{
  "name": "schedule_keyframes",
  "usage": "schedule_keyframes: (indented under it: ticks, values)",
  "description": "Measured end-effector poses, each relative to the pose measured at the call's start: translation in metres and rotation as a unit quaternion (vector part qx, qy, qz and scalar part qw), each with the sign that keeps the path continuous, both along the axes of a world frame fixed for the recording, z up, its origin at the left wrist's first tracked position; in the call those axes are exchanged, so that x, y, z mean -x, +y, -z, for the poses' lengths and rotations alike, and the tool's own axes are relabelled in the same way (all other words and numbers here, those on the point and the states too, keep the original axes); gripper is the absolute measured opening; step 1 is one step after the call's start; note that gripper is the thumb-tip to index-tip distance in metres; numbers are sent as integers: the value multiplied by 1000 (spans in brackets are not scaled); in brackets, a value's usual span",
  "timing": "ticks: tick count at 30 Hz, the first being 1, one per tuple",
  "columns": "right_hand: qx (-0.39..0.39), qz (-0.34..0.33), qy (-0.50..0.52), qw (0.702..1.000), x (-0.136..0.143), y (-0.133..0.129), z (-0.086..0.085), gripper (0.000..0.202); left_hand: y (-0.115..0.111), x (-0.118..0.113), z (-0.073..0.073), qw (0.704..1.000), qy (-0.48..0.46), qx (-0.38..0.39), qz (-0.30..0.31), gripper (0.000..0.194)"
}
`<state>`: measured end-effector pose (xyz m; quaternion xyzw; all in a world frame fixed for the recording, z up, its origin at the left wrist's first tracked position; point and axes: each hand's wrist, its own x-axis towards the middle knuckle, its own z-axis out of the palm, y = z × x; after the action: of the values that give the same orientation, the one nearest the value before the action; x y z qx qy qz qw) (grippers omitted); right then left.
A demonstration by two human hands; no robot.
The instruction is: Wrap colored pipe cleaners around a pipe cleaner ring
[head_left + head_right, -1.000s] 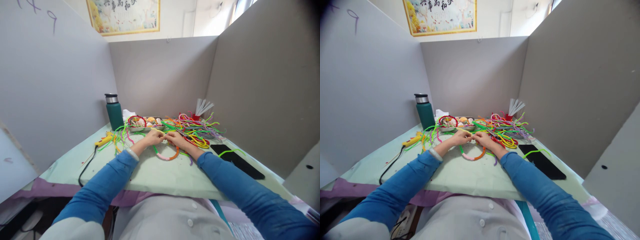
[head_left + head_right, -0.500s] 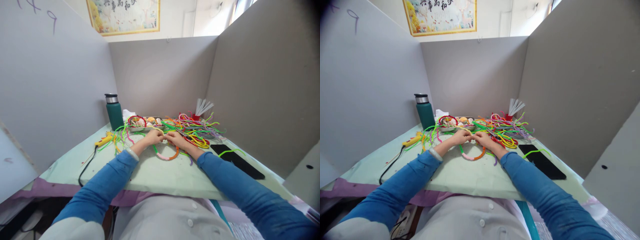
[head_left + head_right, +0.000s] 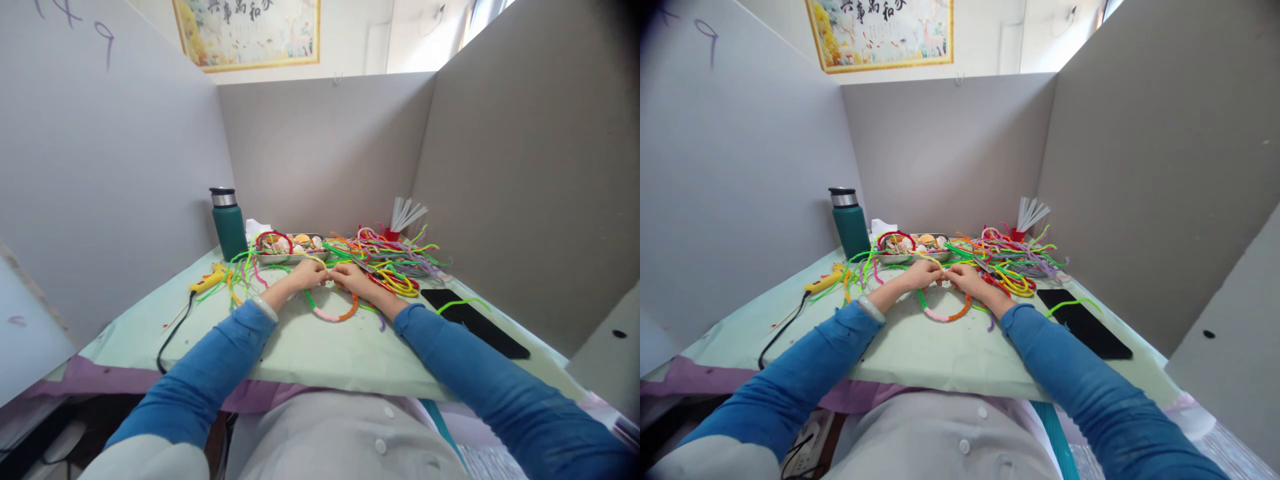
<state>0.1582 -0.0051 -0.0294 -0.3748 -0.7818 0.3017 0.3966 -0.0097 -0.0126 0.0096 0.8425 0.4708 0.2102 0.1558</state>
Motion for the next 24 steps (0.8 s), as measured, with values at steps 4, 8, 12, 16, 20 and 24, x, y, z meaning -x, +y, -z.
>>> schedule_keyframes:
  ticks: [4,8,12,16,20,24]
  values:
    - [-6,6,-7,1000,0,1,1,29,0,0,-1,1000,14,3,-6,32]
    - [-19,6,-12,1000,0,3,1,30,-2,0,-2,1000,18,-10,2,33]
    - [-32,6,-19,999,-1,4,2,30,-3,0,-2,1000,18,-14,6,33]
    - [-41,7,-26,999,-1,4,3,29,-3,0,-1,1000,17,-5,0,34]
    - [-48,9,-36,998,-1,4,3,29,-2,0,-1,1000,18,4,3,33]
    - [-58,14,-54,997,-1,2,2,29,-3,0,-1,1000,29,-3,5,31]
